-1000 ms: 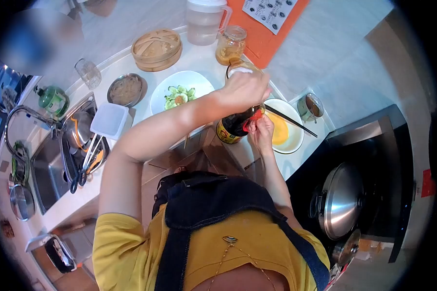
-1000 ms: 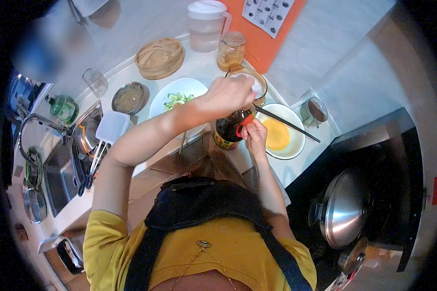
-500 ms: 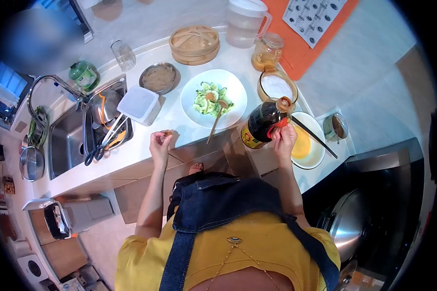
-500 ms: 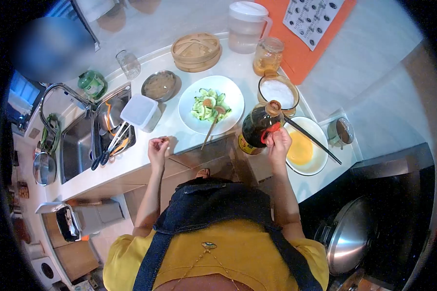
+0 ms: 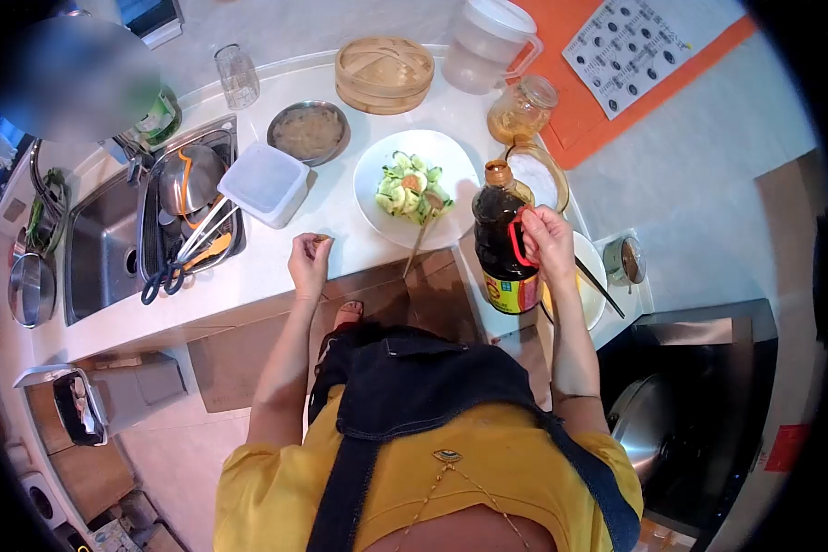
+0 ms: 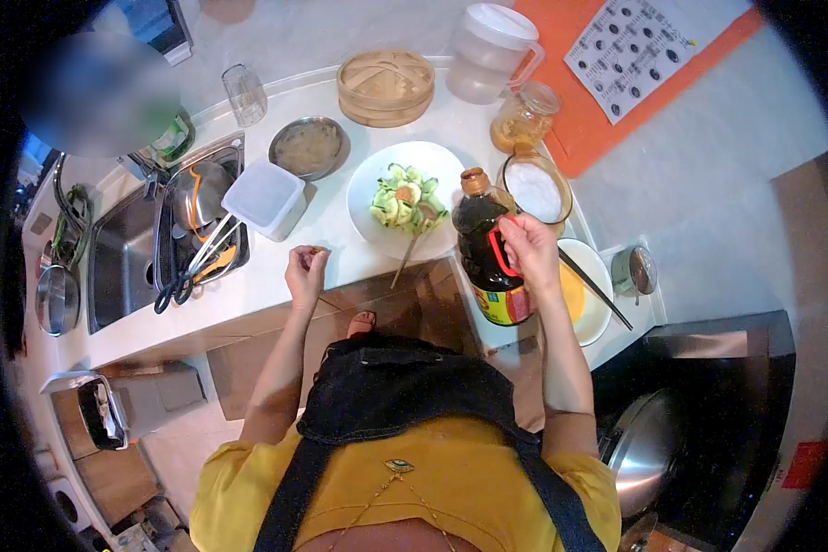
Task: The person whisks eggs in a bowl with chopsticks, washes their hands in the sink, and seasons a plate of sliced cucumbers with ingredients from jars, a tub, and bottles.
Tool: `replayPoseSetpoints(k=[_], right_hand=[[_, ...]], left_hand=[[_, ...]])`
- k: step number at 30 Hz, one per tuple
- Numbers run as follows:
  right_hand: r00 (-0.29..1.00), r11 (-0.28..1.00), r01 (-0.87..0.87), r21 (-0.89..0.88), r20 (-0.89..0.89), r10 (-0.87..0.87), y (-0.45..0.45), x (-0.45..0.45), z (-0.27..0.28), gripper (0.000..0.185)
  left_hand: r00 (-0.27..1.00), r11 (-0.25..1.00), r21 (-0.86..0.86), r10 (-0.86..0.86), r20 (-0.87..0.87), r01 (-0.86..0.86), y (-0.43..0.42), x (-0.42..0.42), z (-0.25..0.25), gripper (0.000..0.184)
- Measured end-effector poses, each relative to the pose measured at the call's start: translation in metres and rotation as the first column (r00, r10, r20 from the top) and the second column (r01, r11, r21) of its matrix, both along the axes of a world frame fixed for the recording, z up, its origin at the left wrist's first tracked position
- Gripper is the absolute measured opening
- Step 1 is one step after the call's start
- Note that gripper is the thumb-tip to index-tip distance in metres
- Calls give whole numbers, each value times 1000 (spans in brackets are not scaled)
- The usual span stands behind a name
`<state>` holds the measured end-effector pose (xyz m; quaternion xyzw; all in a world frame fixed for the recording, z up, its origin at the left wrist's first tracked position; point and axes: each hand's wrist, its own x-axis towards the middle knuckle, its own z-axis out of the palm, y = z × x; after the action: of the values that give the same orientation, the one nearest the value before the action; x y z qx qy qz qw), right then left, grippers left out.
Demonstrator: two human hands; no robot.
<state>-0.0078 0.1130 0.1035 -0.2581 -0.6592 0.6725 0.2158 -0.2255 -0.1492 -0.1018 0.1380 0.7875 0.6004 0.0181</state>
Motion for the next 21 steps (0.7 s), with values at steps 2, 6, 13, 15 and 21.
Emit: replayPoseSetpoints(k=[2,6,13,15,21], right_hand=[[995,999,-30,-14,91,31,0,-9,7,21],[979,999,-50,13,198,46,1,-21,9,22],[932,993,-52,103,361,12,1,-38,1,28],[922,993,-71,95,387,29,3,-41,-1,29],[895,988,-112,103,442,56,-1,-52,4,28]], left_hand=[[995,1000,11,27,-92,-27,0,-1,-6,25],[998,1000,-2,27,-57,-27,-2,-2,-7,25],[989,999,-44,-26,-146,20,-5,-4,-5,23],[988,998,-59,-29,-149,21,-5,-4,-7,22],[995,996,69,-59,-82,65,-4,-4,-14,24]])
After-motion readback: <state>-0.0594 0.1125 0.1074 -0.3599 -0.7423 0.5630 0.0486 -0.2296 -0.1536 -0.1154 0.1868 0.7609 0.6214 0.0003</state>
